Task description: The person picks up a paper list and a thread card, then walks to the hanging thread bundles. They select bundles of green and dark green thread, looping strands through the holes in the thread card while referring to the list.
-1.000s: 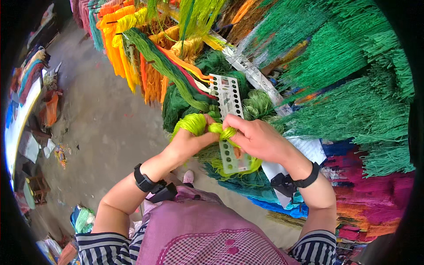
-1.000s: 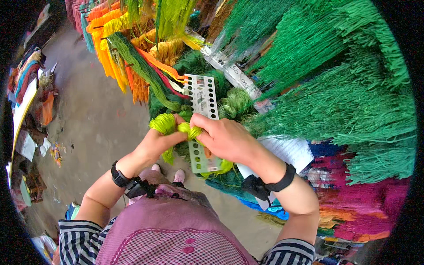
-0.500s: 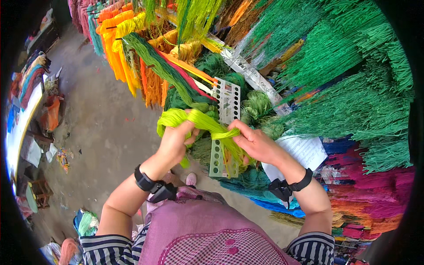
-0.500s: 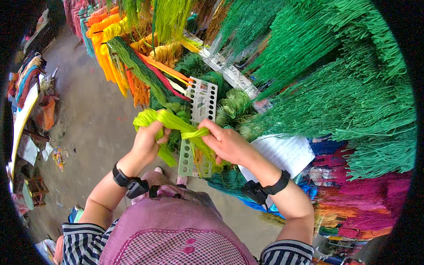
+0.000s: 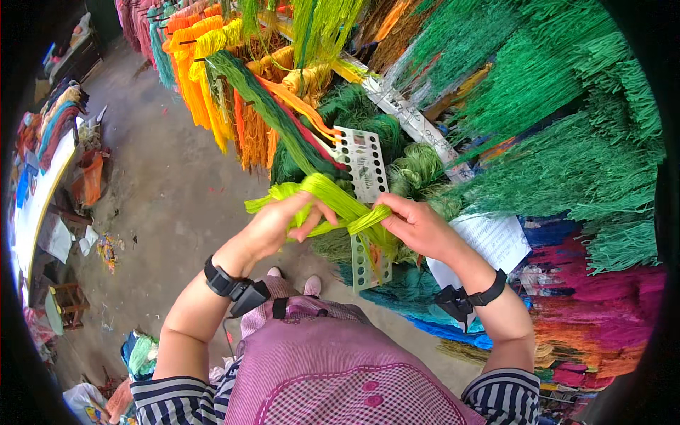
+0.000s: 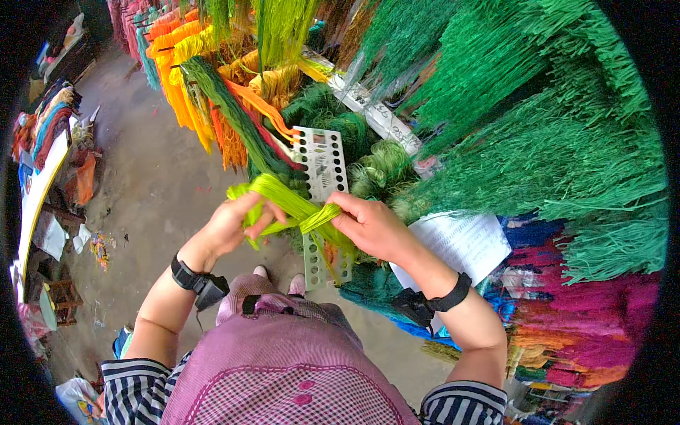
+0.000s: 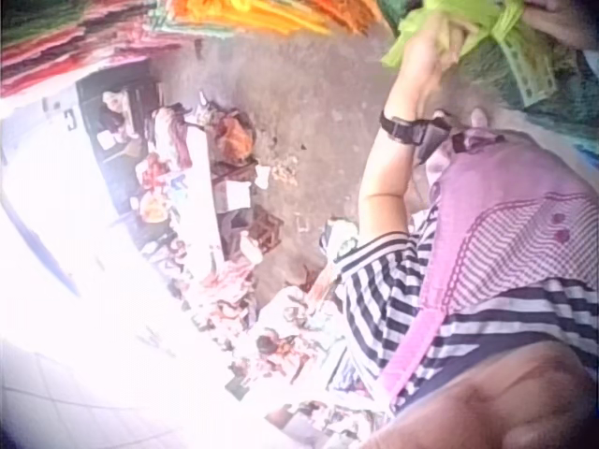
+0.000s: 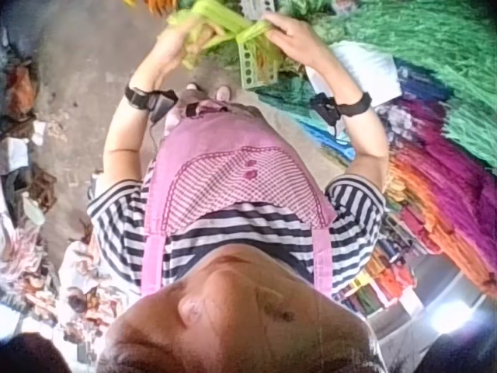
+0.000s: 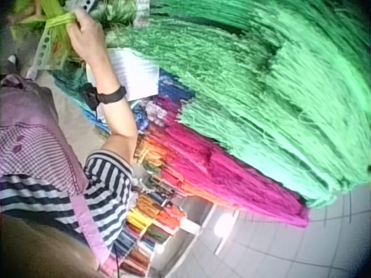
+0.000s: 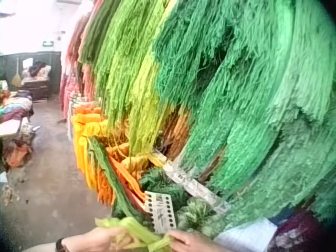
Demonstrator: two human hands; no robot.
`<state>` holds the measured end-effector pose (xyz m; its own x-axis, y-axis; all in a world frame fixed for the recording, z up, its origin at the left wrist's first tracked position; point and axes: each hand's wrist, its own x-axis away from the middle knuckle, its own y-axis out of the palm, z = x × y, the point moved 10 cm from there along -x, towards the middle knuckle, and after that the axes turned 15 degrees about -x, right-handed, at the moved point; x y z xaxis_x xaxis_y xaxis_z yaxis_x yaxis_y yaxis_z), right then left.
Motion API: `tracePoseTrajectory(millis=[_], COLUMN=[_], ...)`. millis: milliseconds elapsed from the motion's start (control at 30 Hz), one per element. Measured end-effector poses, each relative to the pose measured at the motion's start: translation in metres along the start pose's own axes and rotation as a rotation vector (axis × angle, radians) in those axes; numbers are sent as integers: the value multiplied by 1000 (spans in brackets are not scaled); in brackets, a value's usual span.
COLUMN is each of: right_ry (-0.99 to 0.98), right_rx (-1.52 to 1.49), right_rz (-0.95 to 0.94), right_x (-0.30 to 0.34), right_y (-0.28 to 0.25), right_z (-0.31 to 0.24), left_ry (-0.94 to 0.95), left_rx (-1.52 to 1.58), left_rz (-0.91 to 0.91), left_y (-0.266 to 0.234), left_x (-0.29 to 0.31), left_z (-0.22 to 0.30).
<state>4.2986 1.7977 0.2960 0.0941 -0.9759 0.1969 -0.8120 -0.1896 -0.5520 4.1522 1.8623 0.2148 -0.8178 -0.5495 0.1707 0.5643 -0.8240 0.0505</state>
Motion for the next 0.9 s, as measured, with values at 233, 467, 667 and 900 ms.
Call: tracePoseTrajectory(millis=[233, 467, 667, 900], right_ry=[75, 41, 13, 1], right_rx=[-141, -267, -470, -657], right_rz=[41, 149, 101, 193], right_x=[8, 2, -5, -11], right_y=[-11, -30, 3, -3], right_z=[18, 1, 13, 12], left_ry=[300, 210, 10, 295], left_rx=[459, -1215, -727, -1181], left_rz=[238, 897, 912, 982], left_y=[-46, -115, -138, -68], left_x=[33, 85, 98, 75], left_z=[39, -28, -83, 38])
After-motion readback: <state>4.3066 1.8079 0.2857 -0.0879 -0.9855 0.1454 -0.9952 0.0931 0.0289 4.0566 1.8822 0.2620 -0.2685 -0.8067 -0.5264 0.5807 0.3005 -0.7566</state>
